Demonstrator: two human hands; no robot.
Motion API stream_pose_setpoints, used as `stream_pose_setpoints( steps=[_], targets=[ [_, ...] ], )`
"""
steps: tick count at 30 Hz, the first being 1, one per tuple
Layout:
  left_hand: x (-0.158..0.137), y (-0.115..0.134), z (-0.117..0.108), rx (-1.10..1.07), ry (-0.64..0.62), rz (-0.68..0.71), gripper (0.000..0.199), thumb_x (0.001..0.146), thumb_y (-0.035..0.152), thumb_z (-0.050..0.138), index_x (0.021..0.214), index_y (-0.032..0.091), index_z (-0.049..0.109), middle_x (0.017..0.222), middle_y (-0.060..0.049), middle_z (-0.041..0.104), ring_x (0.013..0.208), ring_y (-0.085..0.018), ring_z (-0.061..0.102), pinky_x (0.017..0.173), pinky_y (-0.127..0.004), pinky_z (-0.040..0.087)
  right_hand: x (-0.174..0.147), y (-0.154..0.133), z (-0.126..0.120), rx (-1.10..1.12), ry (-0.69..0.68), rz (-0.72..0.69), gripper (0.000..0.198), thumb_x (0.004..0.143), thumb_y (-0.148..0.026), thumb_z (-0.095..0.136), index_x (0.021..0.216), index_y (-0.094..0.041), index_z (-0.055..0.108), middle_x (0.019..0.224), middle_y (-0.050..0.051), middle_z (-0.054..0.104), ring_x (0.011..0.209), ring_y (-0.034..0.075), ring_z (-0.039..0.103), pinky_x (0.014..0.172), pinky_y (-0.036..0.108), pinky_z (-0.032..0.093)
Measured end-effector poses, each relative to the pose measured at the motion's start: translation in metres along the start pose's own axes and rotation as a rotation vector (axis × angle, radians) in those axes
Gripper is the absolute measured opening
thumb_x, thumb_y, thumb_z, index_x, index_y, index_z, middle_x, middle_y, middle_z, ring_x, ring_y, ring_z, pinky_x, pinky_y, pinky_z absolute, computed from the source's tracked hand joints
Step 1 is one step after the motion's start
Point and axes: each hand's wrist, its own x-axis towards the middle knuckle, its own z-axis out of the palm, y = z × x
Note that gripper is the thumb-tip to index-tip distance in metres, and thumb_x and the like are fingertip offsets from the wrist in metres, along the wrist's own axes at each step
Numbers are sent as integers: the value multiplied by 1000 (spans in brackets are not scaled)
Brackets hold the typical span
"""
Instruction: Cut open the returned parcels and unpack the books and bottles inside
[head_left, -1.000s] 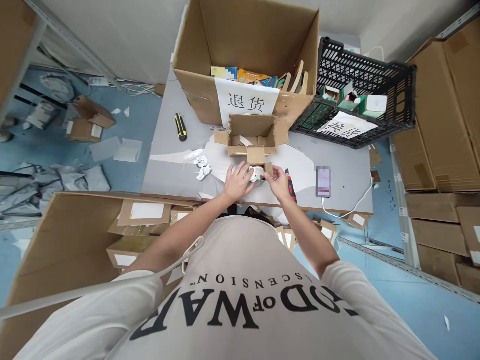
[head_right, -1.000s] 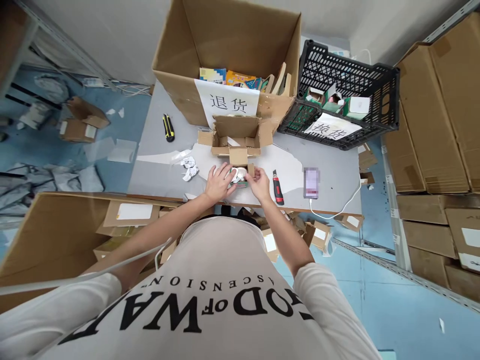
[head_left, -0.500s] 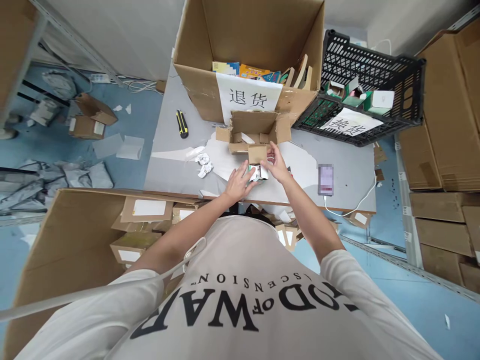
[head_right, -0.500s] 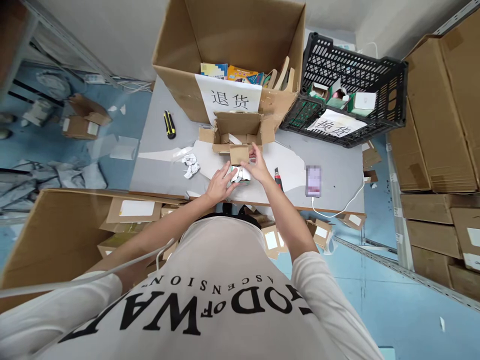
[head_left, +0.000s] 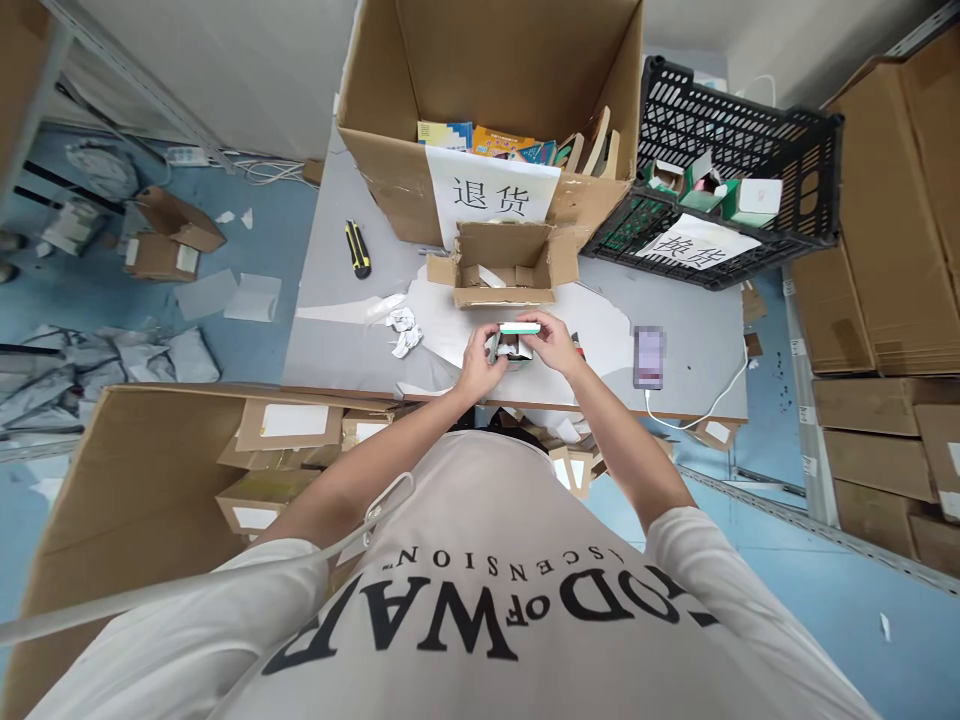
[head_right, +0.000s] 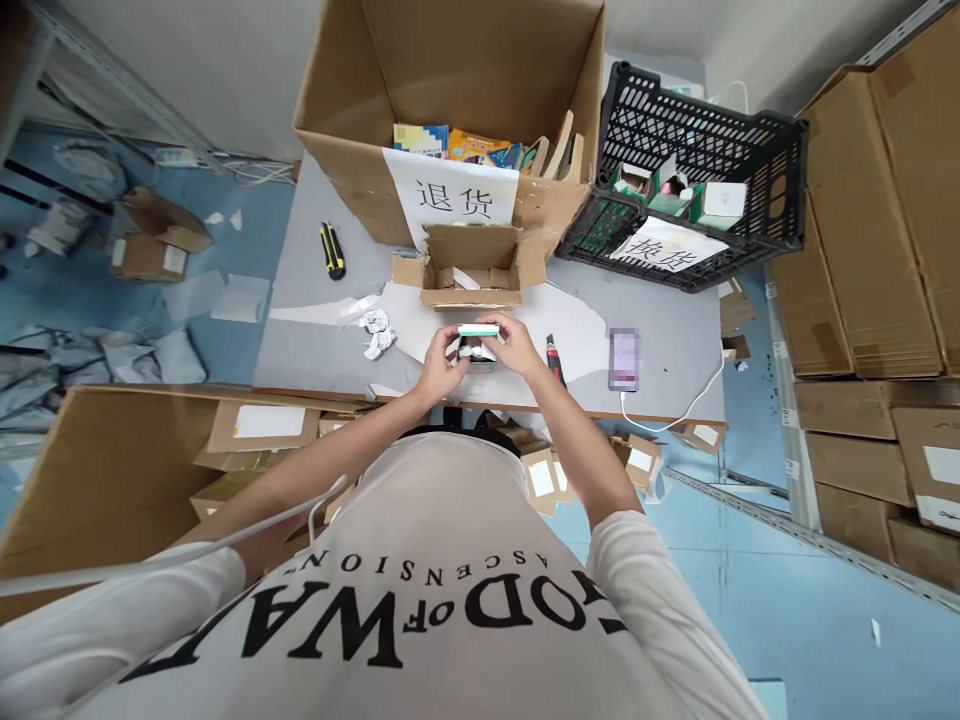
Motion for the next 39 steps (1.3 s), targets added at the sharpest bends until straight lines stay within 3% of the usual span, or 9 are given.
stream_pose_setpoints(
  steps=[6, 10, 14, 18, 23, 28, 31, 35, 39],
  targets=[
    [2, 1, -5, -95, -77, 35, 51, 74, 22, 64, 121, 21, 45, 129, -13, 49, 122, -25, 51, 85, -36, 56, 2, -3, -2, -77, 0, -23, 28, 83, -39, 56, 100, -20, 67, 106, 9, 66, 102, 22, 61, 91, 39, 47],
    [2, -1, -7, -85, -79, 5, 43, 82, 27, 59, 122, 20, 45, 128, -13, 52, 122, -23, 52, 85, -35, 56, 1, -5, -4, -83, -1, -11, 32, 84, -44, 56, 103, -21, 68, 111, 10, 66, 107, 23, 60, 95, 41, 46],
    [-2, -2, -7, 7, -12, 8, 36, 88, 32, 53, 121, 19, 50, 121, -12, 59, 114, -22, 58, 85, -35, 56, -1, -10, -13, -27, -165, -40, 54, 79, -59, 60, 120, -23, 64, 126, 11, 62, 118, 26, 57, 98, 43, 45],
    [-9, -3, -4, 38, 13, 21, 37, 93, 38, 46, 124, 20, 56, 131, -13, 57, 123, -25, 54, 94, -41, 53, -6, -15, -14, -131, -276, -80, 55, 88, -62, 46, 127, -26, 62, 137, 9, 57, 130, 25, 50, 110, 44, 36],
    [-10, -17, -7, 85, -182, 61, 59, 96, 49, 37, 146, 17, 35, 152, -16, 35, 144, -27, 28, 116, -50, 29, -22, -15, -4, -270, -286, -117, 55, 95, -57, 35, 138, -27, 51, 145, 7, 49, 140, 24, 37, 115, 49, 30],
    [-3, -23, -13, 106, -302, 196, 66, 96, 52, 32, 151, 18, 17, 157, -17, 23, 147, -24, 18, 118, -46, 27, -29, -13, -6, -296, -272, -82, 63, 94, -60, 33, 146, -24, 40, 148, 8, 45, 142, 23, 34, 116, 46, 30],
    [-5, -18, -14, 158, -209, 278, 56, 97, 48, 33, 144, 19, 32, 151, -17, 35, 142, -23, 32, 115, -45, 32, -23, -12, -9, -248, -130, -4, 71, 92, -63, 35, 150, -23, 30, 142, 11, 51, 133, 24, 47, 111, 43, 37],
    [-6, -12, -18, 322, -211, 366, 43, 97, 43, 39, 130, 20, 52, 137, -17, 50, 130, -25, 47, 107, -46, 40, -13, -10, -10, -206, 87, 38, 63, 93, -63, 31, 138, -21, 47, 131, 11, 61, 123, 24, 56, 105, 42, 42],
    [0, -9, -20, 519, -272, 394, 39, 94, 39, 44, 123, 19, 59, 138, -17, 49, 131, -32, 43, 109, -57, 32, -15, -10, -8, -183, -38, -3, 53, 93, -61, 36, 120, -22, 61, 123, 8, 66, 119, 23, 59, 102, 40, 45]
  ],
)
